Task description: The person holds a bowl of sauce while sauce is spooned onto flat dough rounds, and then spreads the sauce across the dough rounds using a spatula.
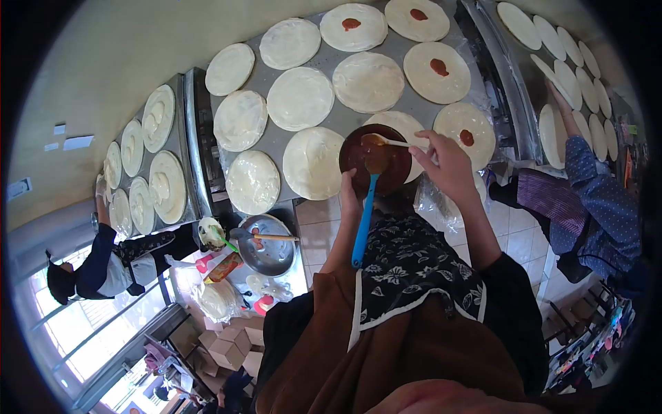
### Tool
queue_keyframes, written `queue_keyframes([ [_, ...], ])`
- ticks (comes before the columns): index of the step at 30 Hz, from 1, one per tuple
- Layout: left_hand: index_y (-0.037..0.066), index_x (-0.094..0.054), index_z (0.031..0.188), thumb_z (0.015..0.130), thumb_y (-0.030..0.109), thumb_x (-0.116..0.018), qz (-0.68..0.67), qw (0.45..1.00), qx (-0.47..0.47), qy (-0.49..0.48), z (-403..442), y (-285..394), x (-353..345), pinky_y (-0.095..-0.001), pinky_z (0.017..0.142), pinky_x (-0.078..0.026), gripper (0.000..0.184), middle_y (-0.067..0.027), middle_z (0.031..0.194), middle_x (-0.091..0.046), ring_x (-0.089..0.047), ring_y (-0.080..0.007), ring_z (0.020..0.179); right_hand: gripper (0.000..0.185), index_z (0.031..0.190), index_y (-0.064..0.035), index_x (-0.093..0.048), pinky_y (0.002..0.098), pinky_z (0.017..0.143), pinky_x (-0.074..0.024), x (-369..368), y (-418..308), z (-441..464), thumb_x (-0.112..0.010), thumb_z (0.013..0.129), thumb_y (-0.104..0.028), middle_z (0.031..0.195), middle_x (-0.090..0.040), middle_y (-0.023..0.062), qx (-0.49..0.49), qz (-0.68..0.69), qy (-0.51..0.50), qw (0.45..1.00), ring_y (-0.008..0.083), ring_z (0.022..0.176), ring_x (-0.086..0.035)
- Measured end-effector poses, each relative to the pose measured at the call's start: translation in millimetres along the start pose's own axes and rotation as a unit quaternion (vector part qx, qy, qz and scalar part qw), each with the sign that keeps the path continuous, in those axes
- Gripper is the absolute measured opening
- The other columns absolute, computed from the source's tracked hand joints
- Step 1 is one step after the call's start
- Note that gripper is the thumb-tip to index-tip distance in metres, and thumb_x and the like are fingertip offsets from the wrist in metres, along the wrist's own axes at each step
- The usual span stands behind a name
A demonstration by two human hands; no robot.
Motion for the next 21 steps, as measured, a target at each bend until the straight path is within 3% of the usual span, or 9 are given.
queue_keyframes([
  [1, 0.003, -0.055, 0.104, 0.085, 0.033, -0.047, 0.027, 0.999, -0.022, 0.002, 6, 0, 6, -0.0299, 0.073, -0.048, 0.037, -0.0069, 0.094, -0.060, -0.059, -0.0175, 0.081, 0.025, 0.098, -0.0093, -0.056, 0.0374, 0.064, -0.0460, -5, 3, 5, -0.061, 0.082, -0.028, 0.069, -0.059, 0.0081, 0.043, -0.015, 0.036, 0.998, 0.0255, 0.071, -0.061],
  [3, 0.003, -0.056, 0.103, 0.085, 0.033, -0.047, 0.076, 0.994, -0.077, 0.004, 25, 9, 6, -0.0300, 0.072, -0.048, 0.036, -0.0066, 0.093, -0.060, -0.059, -0.0169, 0.080, 0.025, 0.100, -0.0100, -0.055, 0.0382, 0.064, -0.0461, -27, 18, 21, -0.058, 0.083, -0.028, 0.069, -0.060, 0.0090, 0.013, 0.017, -0.024, 0.999, 0.0269, 0.070, -0.061],
  [6, 0.002, -0.057, 0.099, 0.084, 0.033, -0.048, 0.172, 0.981, -0.074, 0.050, 37, 15, 6, -0.0298, 0.072, -0.046, 0.035, -0.0062, 0.089, -0.058, -0.057, -0.0161, 0.079, 0.021, 0.097, -0.0100, -0.056, 0.0396, 0.063, -0.0464, -44, 24, 41, -0.055, 0.085, -0.027, 0.071, -0.061, 0.0104, -0.004, 0.025, -0.079, 0.997, 0.0289, 0.071, -0.061],
  [9, 0.004, -0.051, 0.112, 0.088, 0.035, -0.046, 0.272, 0.953, -0.114, 0.069, 63, 16, 12, -0.0318, 0.078, -0.048, 0.040, -0.0095, 0.100, -0.055, -0.057, -0.0181, 0.090, 0.016, 0.092, -0.0095, -0.058, 0.0410, 0.062, -0.0465, -48, 26, 61, -0.053, 0.086, -0.024, 0.074, -0.062, 0.0114, 0.014, -0.001, -0.090, 0.996, 0.0305, 0.071, -0.061],
  [10, 0.004, -0.050, 0.112, 0.087, 0.039, -0.048, 0.259, 0.957, -0.118, 0.058, 71, 13, 12, -0.0315, 0.077, -0.048, 0.044, -0.0089, 0.102, -0.055, -0.057, -0.0176, 0.088, 0.015, 0.090, -0.0093, -0.059, 0.0414, 0.061, -0.0466, -47, 26, 67, -0.052, 0.086, -0.022, 0.075, -0.062, 0.0117, 0.024, -0.013, -0.091, 0.996, 0.0310, 0.071, -0.060],
  [13, -0.002, -0.056, 0.098, 0.084, 0.029, -0.049, 0.178, 0.972, -0.123, 0.093, 62, 30, -22, -0.0277, 0.078, -0.040, 0.035, -0.0071, 0.088, -0.056, -0.051, -0.0157, 0.082, 0.016, 0.087, -0.0085, -0.060, 0.0419, 0.061, -0.0466, -39, 30, 81, -0.051, 0.087, -0.021, 0.075, -0.062, 0.0119, 0.038, -0.037, -0.032, 0.998, 0.0307, 0.071, -0.061],
  [16, 0.003, -0.054, 0.105, 0.083, 0.037, -0.052, 0.227, 0.960, -0.150, 0.064, 96, 16, 3, -0.0289, 0.074, -0.047, 0.041, -0.0068, 0.095, -0.057, -0.057, -0.0159, 0.084, 0.016, 0.089, -0.0086, -0.060, 0.0427, 0.061, -0.0465, -32, 31, 90, -0.052, 0.086, -0.022, 0.072, -0.062, 0.0129, 0.048, -0.054, -0.006, 0.997, 0.0307, 0.071, -0.061],
  [19, 0.002, -0.055, 0.101, 0.082, 0.034, -0.053, 0.208, 0.968, -0.123, 0.063, 94, 28, -15, -0.0278, 0.072, -0.046, 0.037, -0.0058, 0.091, -0.057, -0.056, -0.0146, 0.082, 0.017, 0.087, -0.0076, -0.062, 0.0421, 0.061, -0.0467, -48, 27, 99, -0.053, 0.085, -0.022, 0.070, -0.061, 0.0136, 0.023, -0.050, -0.050, 0.997, 0.0311, 0.071, -0.061],
  [21, 0.002, -0.055, 0.101, 0.082, 0.033, -0.053, 0.212, 0.964, -0.158, 0.032, 98, 37, -27, -0.0269, 0.071, -0.045, 0.036, -0.0048, 0.090, -0.056, -0.055, -0.0134, 0.080, 0.018, 0.086, -0.0071, -0.063, 0.0399, 0.061, -0.0470, -59, 29, 108, -0.053, 0.085, -0.021, 0.071, -0.062, 0.0142, 0.008, 0.010, -0.070, 0.997, 0.0313, 0.071, -0.061],
])
Point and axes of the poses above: each hand's wrist, its own z-axis towards the middle knuckle, its own x-axis out of the back of the hand, y = z × x, the point moved 6 cm from there along z, towards the middle knuckle
